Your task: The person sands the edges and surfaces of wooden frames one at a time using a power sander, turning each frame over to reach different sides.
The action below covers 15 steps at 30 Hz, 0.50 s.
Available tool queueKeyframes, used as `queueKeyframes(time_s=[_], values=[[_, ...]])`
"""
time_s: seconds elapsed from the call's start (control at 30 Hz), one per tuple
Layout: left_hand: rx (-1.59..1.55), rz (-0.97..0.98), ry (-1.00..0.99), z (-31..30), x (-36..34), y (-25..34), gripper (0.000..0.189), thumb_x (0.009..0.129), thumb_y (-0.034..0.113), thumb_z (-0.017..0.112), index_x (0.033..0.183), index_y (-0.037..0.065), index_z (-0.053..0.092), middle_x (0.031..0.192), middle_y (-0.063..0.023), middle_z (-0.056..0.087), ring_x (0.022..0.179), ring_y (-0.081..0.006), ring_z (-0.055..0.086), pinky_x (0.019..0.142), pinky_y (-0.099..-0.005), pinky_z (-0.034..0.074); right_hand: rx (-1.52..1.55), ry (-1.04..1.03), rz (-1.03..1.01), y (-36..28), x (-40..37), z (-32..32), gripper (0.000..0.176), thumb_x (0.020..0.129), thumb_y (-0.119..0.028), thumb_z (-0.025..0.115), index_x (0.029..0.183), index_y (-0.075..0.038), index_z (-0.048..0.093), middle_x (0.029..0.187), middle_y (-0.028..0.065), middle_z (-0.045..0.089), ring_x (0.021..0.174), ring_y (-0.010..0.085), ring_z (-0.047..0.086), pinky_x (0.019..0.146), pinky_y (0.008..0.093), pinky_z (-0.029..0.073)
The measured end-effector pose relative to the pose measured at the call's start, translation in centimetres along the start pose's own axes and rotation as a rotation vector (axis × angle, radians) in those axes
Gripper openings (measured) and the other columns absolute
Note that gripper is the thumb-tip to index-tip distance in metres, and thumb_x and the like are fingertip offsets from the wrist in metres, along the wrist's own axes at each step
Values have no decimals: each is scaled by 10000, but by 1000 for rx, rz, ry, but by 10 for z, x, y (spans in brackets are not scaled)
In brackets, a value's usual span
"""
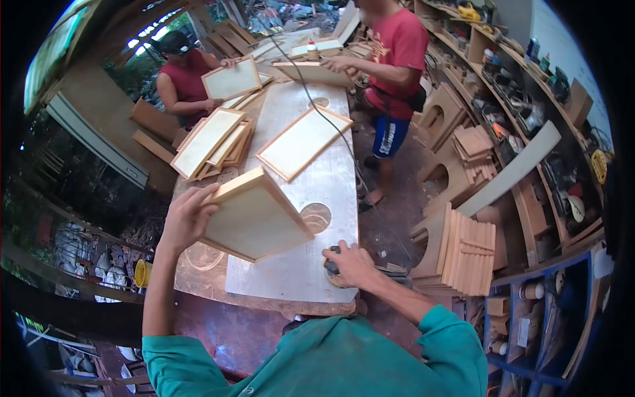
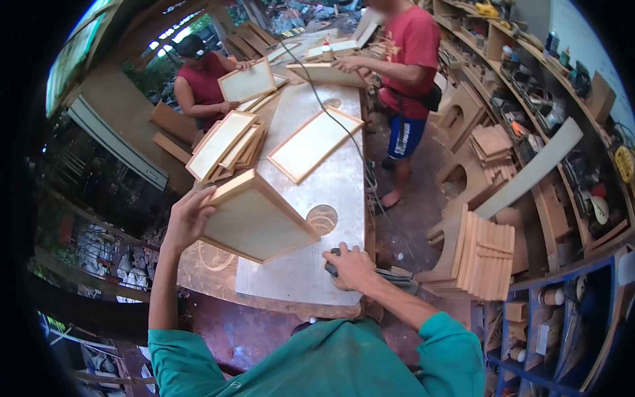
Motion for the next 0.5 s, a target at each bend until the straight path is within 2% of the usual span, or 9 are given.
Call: queueKeyframes(time_s=[0.07, 0.1, 0.2, 0.23, 0.27, 0.33, 0.4, 0.43, 0.5], values=[[311, 59, 24, -21, 6, 6, 363, 831, 89, 778, 1182, 52, 693, 1035, -148, 725, 932, -252, 713, 818, -330, 548, 73, 94, -22, 4, 6, -26, 759, 714, -292, 809, 1417, -281, 524, 1215, 186, 531, 1013, 421, 620, 797, 508, 556], [143, -24, 80, 34, -37, -12, 363, 831, 89, 778, 1182, 52, 693, 1035, -148, 725, 932, -252, 713, 818, -330, 548, -65, 34, 49, 23, -43, -54, 758, 703, -289, 814, 1408, -278, 535, 1201, 183, 534, 1003, 417, 619, 791, 500, 557], [-490, -293, 142, 5, -67, -94, 396, 773, 115, 855, 1117, -9, 703, 969, -75, 744, 879, -138, 690, 797, -295, 548, -38, 288, -6, -31, -28, -134, 708, 673, -269, 828, 1341, -262, 593, 1153, 157, 543, 986, 381, 618, 805, 481, 554], [-504, -299, 146, 13, -76, -105, 396, 773, 115, 855, 1117, -9, 703, 969, -75, 744, 879, -138, 690, 797, -295, 548, -59, 381, -67, -46, -31, -165, 662, 684, -259, 829, 1309, -252, 613, 1139, 140, 544, 983, 367, 620, 820, 475, 547], [-704, -301, 235, 23, -81, -109, 411, 760, 122, 869, 1111, -14, 702, 980, -69, 740, 882, -137, 684, 802, -292, 549, -75, 425, -78, -66, -35, -196, 627, 688, -257, 836, 1279, -240, 629, 1126, 132, 548, 975, 360, 620, 836, 474, 536], [-1031, -260, 449, 60, -86, -115, 453, 722, 123, 903, 1102, -17, 700, 985, -72, 734, 875, -138, 678, 799, -279, 550, -156, 536, -144, -106, -38, -250, 652, 643, -277, 887, 1244, -211, 642, 1111, 151, 583, 964, 359, 632, 839, 467, 515], [-1240, -222, 546, 96, -89, -122, 433, 720, 116, 917, 1077, -8, 705, 973, -61, 740, 856, -134, 683, 788, -283, 556, -267, 579, -226, -149, -30, -292, 696, 595, -325, 931, 1205, -141, 653, 1055, 142, 622, 897, 361, 666, 810, 440, 525], [-1276, -259, 541, 97, -85, -115, 384, 726, 114, 919, 1031, -5, 717, 927, -63, 746, 826, -132, 690, 765, -284, 567, -231, 595, -266, -167, -21, -302, 705, 585, -319, 938, 1194, -111, 649, 1055, 146, 625, 913, 372, 666, 796, 422, 529], [-1219, -177, 588, 103, -82, -114, 339, 745, 145, 918, 981, -5, 727, 879, -69, 747, 799, -123, 694, 725, -285, 581, -295, 520, -240, -205, -4, -320, 688, 590, -272, 928, 1195, -104, 645, 1055, 148, 625, 918, 378, 661, 809, 421, 527]])
Point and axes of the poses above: each hand's wrist, its own x-axis towards the middle knuckle, its own z-axis out of the palm, y = z × x, the point moved 1 cm from there along x, towards the middle knuckle
